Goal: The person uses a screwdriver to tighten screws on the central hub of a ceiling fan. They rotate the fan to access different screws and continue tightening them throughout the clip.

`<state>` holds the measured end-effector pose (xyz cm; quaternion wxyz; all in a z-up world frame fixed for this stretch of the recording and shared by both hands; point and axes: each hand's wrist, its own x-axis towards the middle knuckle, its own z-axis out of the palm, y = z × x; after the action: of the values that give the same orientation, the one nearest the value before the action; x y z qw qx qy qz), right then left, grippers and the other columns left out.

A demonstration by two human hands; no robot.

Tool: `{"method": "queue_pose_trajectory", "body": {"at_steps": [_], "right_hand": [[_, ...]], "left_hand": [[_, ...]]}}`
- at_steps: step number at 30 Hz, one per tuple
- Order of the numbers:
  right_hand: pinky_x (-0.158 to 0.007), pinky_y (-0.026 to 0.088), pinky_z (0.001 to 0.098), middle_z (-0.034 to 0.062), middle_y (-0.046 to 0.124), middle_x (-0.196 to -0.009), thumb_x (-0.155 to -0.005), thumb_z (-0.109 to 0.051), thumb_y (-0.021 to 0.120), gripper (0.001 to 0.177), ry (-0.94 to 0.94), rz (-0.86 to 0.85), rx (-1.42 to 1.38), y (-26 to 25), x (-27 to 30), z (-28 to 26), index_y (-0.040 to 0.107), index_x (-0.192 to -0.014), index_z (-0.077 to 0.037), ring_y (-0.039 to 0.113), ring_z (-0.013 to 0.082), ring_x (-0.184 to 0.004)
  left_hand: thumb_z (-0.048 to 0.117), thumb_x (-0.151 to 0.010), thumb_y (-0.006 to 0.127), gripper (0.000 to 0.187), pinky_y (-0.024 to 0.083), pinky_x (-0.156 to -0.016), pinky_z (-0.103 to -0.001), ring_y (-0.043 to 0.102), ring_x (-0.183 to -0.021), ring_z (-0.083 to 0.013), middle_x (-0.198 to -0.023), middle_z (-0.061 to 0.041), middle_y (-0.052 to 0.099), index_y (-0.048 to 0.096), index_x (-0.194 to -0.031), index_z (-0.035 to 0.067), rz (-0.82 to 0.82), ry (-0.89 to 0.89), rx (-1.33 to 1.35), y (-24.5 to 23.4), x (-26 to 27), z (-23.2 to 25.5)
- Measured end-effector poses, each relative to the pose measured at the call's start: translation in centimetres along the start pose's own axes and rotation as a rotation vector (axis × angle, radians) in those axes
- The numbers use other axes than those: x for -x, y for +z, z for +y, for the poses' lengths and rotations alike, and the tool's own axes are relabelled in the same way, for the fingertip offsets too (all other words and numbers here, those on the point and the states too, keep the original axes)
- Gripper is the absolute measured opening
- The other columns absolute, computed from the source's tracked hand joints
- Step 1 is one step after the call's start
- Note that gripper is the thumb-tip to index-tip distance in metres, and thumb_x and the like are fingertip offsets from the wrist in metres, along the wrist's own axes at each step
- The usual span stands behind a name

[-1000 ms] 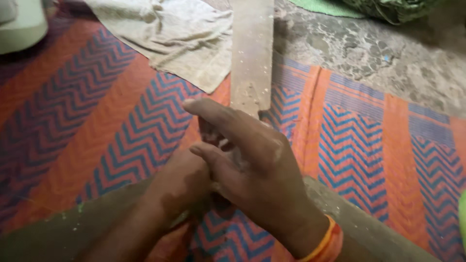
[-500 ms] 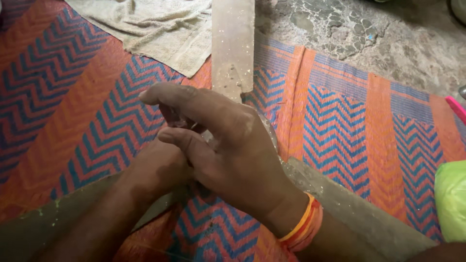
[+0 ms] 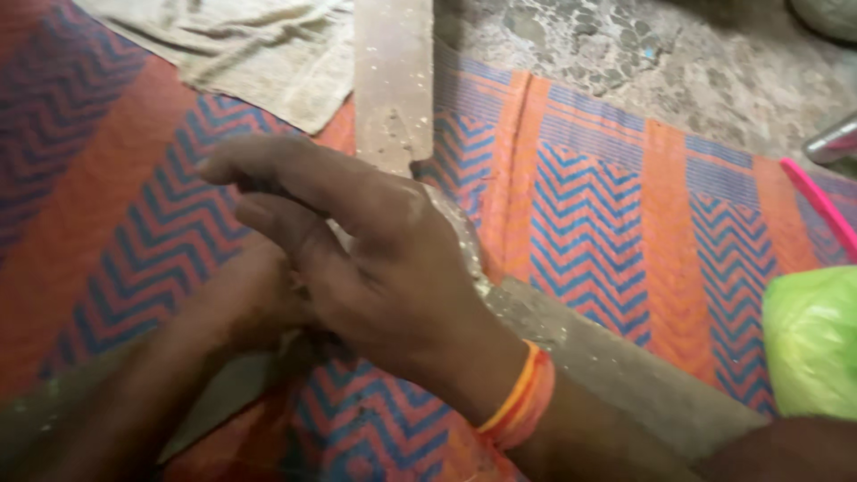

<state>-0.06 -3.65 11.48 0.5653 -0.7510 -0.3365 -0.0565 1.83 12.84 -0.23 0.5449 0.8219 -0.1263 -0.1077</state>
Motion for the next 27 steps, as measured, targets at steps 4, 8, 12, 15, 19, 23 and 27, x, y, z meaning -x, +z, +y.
{"method": "queue_pose_trajectory", "body": {"at_steps": [4, 8, 12, 15, 19, 23, 27], "right_hand": [[-0.096, 0.056, 0.0241, 0.0027, 0.073, -0.112, -0.116, -0.01, 0.06, 0.011, -0.01, -0.012, -0.12, 0.2, 0.5, 1.0, 0.063, -0.126, -0.007, 0.07, 0.011, -0.105], [-0.101, 0.053, 0.0239, 0.0027, 0.071, -0.115, -0.117, -0.008, 0.057, 0.012, -0.019, -0.024, -0.216, 0.8, 0.8, 1.7, 0.062, -0.127, -0.004, 0.065, 0.0101, -0.109], [-0.101, 0.052, 0.0233, 0.0025, 0.067, -0.113, -0.12, -0.014, 0.056, 0.016, 0.015, -0.061, -0.32, 1.1, 1.4, 1.9, 0.064, -0.128, -0.002, 0.062, 0.0088, -0.108], [-0.097, 0.051, 0.0217, 0.0008, 0.064, -0.108, -0.12, -0.019, 0.055, 0.02, 0.045, -0.07, -0.39, 1.8, 1.7, 1.7, 0.063, -0.125, -0.002, 0.06, 0.0074, -0.102], [-0.088, 0.047, 0.0208, -0.0018, 0.058, -0.1, -0.12, -0.022, 0.053, 0.021, 0.098, -0.056, -0.508, 2.5, 1.5, 1.6, 0.06, -0.118, -0.003, 0.052, 0.0057, -0.091], [-0.082, 0.044, 0.0199, -0.005, 0.055, -0.096, -0.119, -0.028, 0.053, 0.024, 0.128, 0.032, -0.6, 3.1, 1.0, 1.9, 0.06, -0.113, -0.005, 0.047, 0.0033, -0.085], [-0.08, 0.042, 0.019, -0.0052, 0.053, -0.094, -0.122, -0.029, 0.052, 0.027, 0.105, 0.108, -0.605, 4.2, 0.5, 2.1, 0.059, -0.109, -0.006, 0.045, 0.0029, -0.084]], "left_hand": [[0.013, -0.074, 0.076, 0.055, 0.051, -0.084, -0.04, 0.066, -0.109, -0.0234, -0.11, -0.014, 0.07, 0.061, -0.127, 0.006, -0.087, 0.19, -0.275, -0.5, -0.7, 0.3], [0.016, -0.082, 0.069, 0.053, 0.054, -0.079, -0.045, 0.07, -0.1, -0.0265, -0.113, -0.013, 0.068, 0.059, -0.134, 0.009, -0.153, -0.247, -0.12, -0.4, -0.8, 0.7], [0.02, -0.096, 0.057, 0.046, 0.05, -0.094, -0.033, 0.06, -0.12, -0.0145, -0.13, -0.008, 0.061, 0.05, -0.139, 0.006, -0.115, 0.074, 0.082, 0.0, -0.8, 0.9], [0.022, -0.102, 0.051, 0.04, 0.048, -0.094, -0.029, 0.057, -0.121, -0.0103, -0.129, -0.006, 0.059, 0.048, -0.138, 0.007, -0.095, 0.055, 0.144, 0.0, -0.3, 0.5], [0.021, -0.105, 0.051, 0.03, 0.047, -0.094, -0.026, 0.055, -0.116, -0.0092, -0.122, -0.005, 0.057, 0.049, -0.131, 0.006, -0.062, -0.041, 0.107, -0.2, 0.0, -0.2], [0.02, -0.108, 0.051, 0.021, 0.045, -0.094, -0.023, 0.054, -0.111, -0.008, -0.116, -0.003, 0.055, 0.05, -0.123, 0.006, -0.038, -0.094, 0.101, -0.6, -0.2, 0.0], [0.019, -0.111, 0.051, 0.015, 0.043, -0.094, -0.021, 0.052, -0.106, -0.0069, -0.11, -0.002, 0.053, 0.052, -0.116, 0.005, 0.047, -0.054, 0.231, 0.0, 0.2, 2.1]]}}
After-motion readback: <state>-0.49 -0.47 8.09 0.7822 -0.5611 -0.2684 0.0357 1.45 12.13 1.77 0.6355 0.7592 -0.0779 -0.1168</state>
